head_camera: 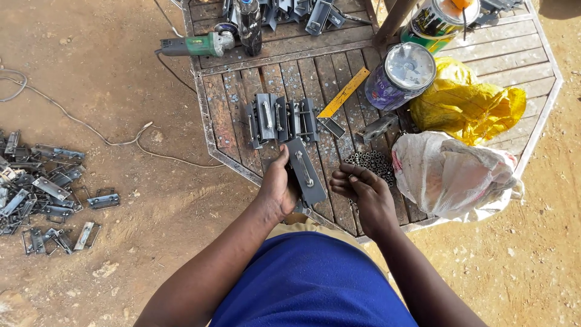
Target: The person assembles metal bracket hardware at a wooden work table. They hold a bracket in one hand, insert bolts through its holes, thread nuts onto the bolts by hand, and place finished assemblies in a pile on the table, repeating the process for multiple brackets.
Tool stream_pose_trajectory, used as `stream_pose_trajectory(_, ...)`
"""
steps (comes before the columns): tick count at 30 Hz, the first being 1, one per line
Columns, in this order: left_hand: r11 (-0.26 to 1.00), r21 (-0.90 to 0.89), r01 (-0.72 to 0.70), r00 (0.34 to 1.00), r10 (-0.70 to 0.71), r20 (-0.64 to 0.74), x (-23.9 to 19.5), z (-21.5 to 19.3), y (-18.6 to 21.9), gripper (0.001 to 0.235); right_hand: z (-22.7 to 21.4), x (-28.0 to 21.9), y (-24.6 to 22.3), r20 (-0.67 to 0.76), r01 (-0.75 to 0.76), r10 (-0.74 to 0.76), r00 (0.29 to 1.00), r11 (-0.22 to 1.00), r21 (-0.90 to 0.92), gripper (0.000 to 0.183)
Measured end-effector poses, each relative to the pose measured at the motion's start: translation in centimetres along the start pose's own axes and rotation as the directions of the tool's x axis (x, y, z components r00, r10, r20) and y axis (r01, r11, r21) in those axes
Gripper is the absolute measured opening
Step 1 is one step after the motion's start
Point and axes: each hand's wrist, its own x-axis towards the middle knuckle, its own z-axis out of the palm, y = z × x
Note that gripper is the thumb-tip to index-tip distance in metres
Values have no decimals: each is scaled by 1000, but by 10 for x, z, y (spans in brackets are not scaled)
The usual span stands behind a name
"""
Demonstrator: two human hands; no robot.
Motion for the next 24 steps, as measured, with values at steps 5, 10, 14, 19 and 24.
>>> stream_pose_trajectory(5, 991, 130, -40, 999, 45, -29, 0, 1, 5, 37, -6, -4, 5, 71, 52, -49, 996, 998, -45, 29)
stream_pose_trajectory(10, 985, 140, -98, 983, 118, -143, -24, 20, 7, 34, 0, -10, 3, 106, 40, -34, 994, 998, -53, 25)
stream_pose_trajectory(14, 975, 188, -121, 971, 155, -181, -40, 34, 12, 36, 6, -14, 5, 127, -11, 15, 992, 1000, -28, 25)
stream_pose_trajectory(19, 965, 229, -129, 976, 164, -141, -36, 34, 17, 34, 6, -17, 14, 169, -12, 21, 985, 998, -58, 25)
stream_pose_trajectory(24, 953, 270, -141, 969, 189, -161, -46, 43, 18, 36, 2, -15, 16, 196, 28, -12, 981, 997, -78, 31)
